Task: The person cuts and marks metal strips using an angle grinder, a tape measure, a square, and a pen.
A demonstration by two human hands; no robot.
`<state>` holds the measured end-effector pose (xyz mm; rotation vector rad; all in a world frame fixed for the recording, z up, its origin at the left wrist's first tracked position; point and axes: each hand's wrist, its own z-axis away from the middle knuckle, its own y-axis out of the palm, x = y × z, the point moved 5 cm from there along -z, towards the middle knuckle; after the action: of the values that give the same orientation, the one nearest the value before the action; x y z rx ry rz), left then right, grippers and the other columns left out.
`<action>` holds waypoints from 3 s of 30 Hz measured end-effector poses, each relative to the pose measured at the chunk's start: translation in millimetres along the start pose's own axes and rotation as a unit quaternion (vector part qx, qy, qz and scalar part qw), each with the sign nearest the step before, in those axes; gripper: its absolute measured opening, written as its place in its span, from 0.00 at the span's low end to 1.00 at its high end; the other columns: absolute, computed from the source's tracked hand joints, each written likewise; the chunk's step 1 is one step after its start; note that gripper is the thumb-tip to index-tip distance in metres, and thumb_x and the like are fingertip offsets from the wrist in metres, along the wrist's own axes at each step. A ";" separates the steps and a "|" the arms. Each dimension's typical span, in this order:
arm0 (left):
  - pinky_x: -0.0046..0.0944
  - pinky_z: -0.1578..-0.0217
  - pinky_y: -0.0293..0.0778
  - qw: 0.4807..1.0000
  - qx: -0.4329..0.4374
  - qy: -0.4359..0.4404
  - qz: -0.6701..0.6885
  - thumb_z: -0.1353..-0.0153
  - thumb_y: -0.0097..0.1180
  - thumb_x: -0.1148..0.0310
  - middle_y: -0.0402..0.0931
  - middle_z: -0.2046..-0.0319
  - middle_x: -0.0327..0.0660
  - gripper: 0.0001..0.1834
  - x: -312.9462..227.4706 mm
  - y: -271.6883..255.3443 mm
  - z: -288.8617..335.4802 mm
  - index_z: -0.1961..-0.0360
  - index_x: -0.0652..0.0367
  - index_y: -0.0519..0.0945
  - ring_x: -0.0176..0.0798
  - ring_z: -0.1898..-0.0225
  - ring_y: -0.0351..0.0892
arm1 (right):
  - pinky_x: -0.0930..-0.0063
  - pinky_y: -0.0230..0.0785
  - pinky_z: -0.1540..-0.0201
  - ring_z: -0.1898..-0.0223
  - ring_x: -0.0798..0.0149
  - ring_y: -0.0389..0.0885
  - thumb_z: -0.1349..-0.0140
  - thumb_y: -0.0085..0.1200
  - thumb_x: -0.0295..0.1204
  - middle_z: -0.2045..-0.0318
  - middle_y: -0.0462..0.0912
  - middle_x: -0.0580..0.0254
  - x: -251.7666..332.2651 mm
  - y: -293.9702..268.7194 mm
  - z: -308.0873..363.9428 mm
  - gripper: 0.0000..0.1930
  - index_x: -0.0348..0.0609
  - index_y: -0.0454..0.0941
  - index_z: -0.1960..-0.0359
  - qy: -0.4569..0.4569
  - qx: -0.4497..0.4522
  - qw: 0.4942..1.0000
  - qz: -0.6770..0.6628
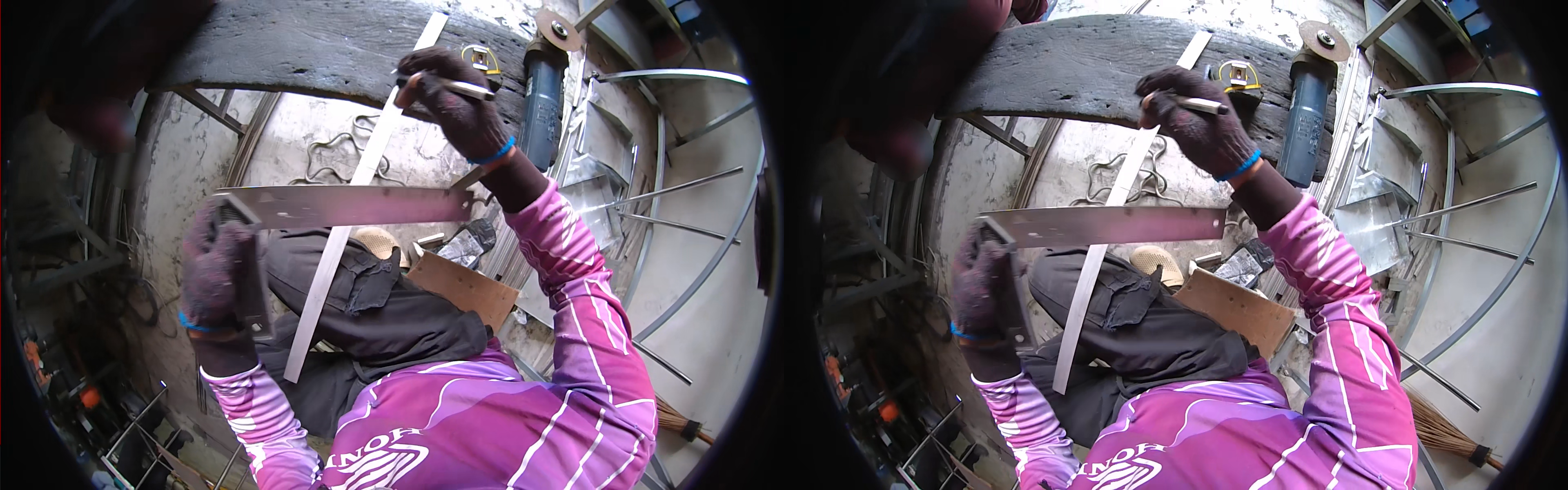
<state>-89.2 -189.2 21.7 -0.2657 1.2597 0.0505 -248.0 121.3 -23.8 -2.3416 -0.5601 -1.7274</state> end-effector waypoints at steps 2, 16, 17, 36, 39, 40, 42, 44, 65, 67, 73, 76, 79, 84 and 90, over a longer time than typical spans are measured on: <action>0.36 0.62 0.78 0.992 -0.007 0.024 0.121 0.30 0.60 0.57 0.77 0.69 0.38 0.16 -13.4 -32.6 -0.4 0.54 0.61 0.79 0.32 0.68 0.78 | 0.74 0.78 0.57 0.62 0.69 0.84 0.27 0.54 0.27 0.65 0.85 0.61 30.2 -10.2 -2.4 0.10 0.36 0.78 0.49 -0.083 -0.110 0.990 0.021; 0.44 0.65 0.78 0.969 -0.095 -0.072 0.215 0.34 0.61 0.47 0.81 0.63 0.44 0.25 57.4 87.2 -261.7 0.53 0.62 0.82 0.46 0.64 0.82 | 0.66 0.77 0.58 0.61 0.53 0.85 0.39 0.57 0.13 0.63 0.83 0.51 43.7 -0.1 88.9 0.14 0.39 0.79 0.52 -0.085 -0.048 0.966 0.240; 0.44 0.62 0.77 0.972 -0.062 -0.054 0.222 0.34 0.62 0.49 0.82 0.61 0.45 0.25 48.2 100.2 -265.6 0.51 0.62 0.82 0.47 0.61 0.82 | 0.64 0.77 0.59 0.61 0.52 0.85 0.40 0.57 0.14 0.63 0.83 0.51 42.7 -5.5 90.8 0.15 0.40 0.79 0.52 -0.056 -0.034 0.958 0.280; 0.35 0.50 0.77 0.986 -0.027 0.138 -0.093 0.37 0.59 0.74 0.81 0.59 0.44 0.16 21.8 16.9 12.4 0.48 0.67 0.78 0.36 0.56 0.80 | 0.29 0.56 0.34 0.42 0.40 0.80 0.41 0.53 0.34 0.48 0.85 0.48 -28.4 -48.7 -69.3 0.20 0.53 0.78 0.45 0.214 -0.012 0.664 0.716; 0.34 0.50 0.75 0.989 -0.010 0.147 -0.021 0.36 0.57 0.77 0.80 0.60 0.40 0.13 33.0 28.6 48.7 0.50 0.66 0.79 0.34 0.57 0.79 | 0.31 0.60 0.37 0.44 0.39 0.81 0.42 0.54 0.33 0.51 0.86 0.48 -35.3 -58.6 -69.4 0.20 0.53 0.78 0.46 0.168 -0.010 0.663 0.730; 0.36 0.51 0.77 0.986 -0.011 0.166 -0.019 0.36 0.58 0.76 0.81 0.60 0.42 0.14 39.3 31.2 59.4 0.50 0.65 0.79 0.36 0.57 0.81 | 0.39 0.68 0.43 0.49 0.41 0.84 0.41 0.55 0.32 0.56 0.87 0.49 -17.6 -42.0 -68.8 0.18 0.55 0.80 0.48 0.153 0.005 0.653 0.742; 0.39 0.53 0.78 0.985 0.013 0.170 0.033 0.37 0.60 0.75 0.82 0.62 0.43 0.13 42.3 45.4 75.4 0.51 0.65 0.80 0.39 0.58 0.83 | 0.43 0.70 0.47 0.52 0.43 0.85 0.41 0.55 0.32 0.58 0.87 0.50 -13.8 -43.2 -72.6 0.17 0.55 0.80 0.48 0.129 0.011 0.655 0.744; 0.39 0.54 0.79 0.981 -0.017 0.194 0.013 0.38 0.60 0.76 0.83 0.63 0.45 0.10 75.3 47.1 76.3 0.55 0.65 0.81 0.40 0.59 0.84 | 0.29 0.58 0.37 0.43 0.44 0.82 0.37 0.54 0.31 0.49 0.86 0.53 -20.5 -43.2 -76.2 0.20 0.60 0.77 0.42 0.185 0.035 0.662 0.726; 0.37 0.50 0.78 0.974 -0.002 0.220 0.052 0.33 0.58 0.75 0.83 0.55 0.47 0.16 38.7 26.2 76.7 0.45 0.67 0.78 0.37 0.53 0.83 | 0.70 0.76 0.52 0.61 0.65 0.82 0.44 0.64 0.30 0.63 0.83 0.58 9.2 31.3 -37.1 0.21 0.35 0.76 0.49 -0.029 -0.149 0.974 0.170; 0.38 0.47 0.77 0.971 -0.024 0.233 0.039 0.33 0.59 0.75 0.83 0.51 0.49 0.20 28.0 24.9 78.7 0.41 0.67 0.75 0.39 0.49 0.83 | 0.73 0.73 0.54 0.61 0.68 0.79 0.41 0.61 0.26 0.63 0.81 0.62 33.3 107.1 7.6 0.18 0.40 0.74 0.49 -0.137 -0.062 0.972 0.182; 0.40 0.43 0.76 0.932 -0.150 0.326 0.046 0.37 0.65 0.74 0.81 0.46 0.53 0.29 33.8 9.0 89.6 0.35 0.67 0.72 0.45 0.42 0.81 | 0.72 0.73 0.49 0.56 0.67 0.78 0.41 0.64 0.24 0.59 0.79 0.62 40.5 244.3 76.4 0.19 0.41 0.71 0.50 0.074 0.015 0.994 -0.085; 0.39 0.51 0.80 0.911 -0.239 0.333 -0.047 0.33 0.61 0.74 0.85 0.56 0.51 0.18 34.8 -15.1 104.6 0.44 0.66 0.80 0.45 0.53 0.87 | 0.71 0.73 0.48 0.54 0.66 0.79 0.41 0.64 0.25 0.57 0.80 0.60 45.1 260.3 80.7 0.18 0.39 0.74 0.50 0.056 0.053 0.997 -0.023; 0.46 0.56 0.81 0.905 -0.277 0.318 -0.062 0.35 0.60 0.75 0.85 0.59 0.57 0.14 29.0 -39.4 113.0 0.49 0.65 0.82 0.58 0.55 0.86 | 0.67 0.76 0.50 0.62 0.65 0.81 0.31 0.58 0.30 0.64 0.82 0.58 49.7 263.0 77.6 0.14 0.35 0.78 0.49 0.056 0.045 0.987 -0.142; 0.45 0.57 0.80 0.906 -0.266 0.318 -0.087 0.37 0.61 0.74 0.85 0.60 0.55 0.13 40.4 -65.1 118.8 0.51 0.62 0.84 0.57 0.58 0.86 | 0.65 0.73 0.63 0.77 0.68 0.72 0.26 0.43 0.60 0.80 0.72 0.65 70.0 247.4 73.1 0.33 0.37 0.78 0.52 0.034 0.111 0.991 -0.068; 0.39 0.57 0.81 0.931 -0.177 0.307 -0.092 0.34 0.58 0.78 0.85 0.58 0.52 0.14 38.3 -48.9 120.7 0.48 0.66 0.83 0.42 0.60 0.87 | 0.78 0.66 0.70 0.75 0.72 0.75 0.26 0.51 0.53 0.73 0.83 0.60 71.2 244.4 82.4 0.26 0.37 0.81 0.55 0.030 0.107 0.993 -0.046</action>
<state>44.3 -213.4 27.6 -0.7545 1.8417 0.0326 -59.6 -58.5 37.4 -2.1405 -0.8112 -1.6760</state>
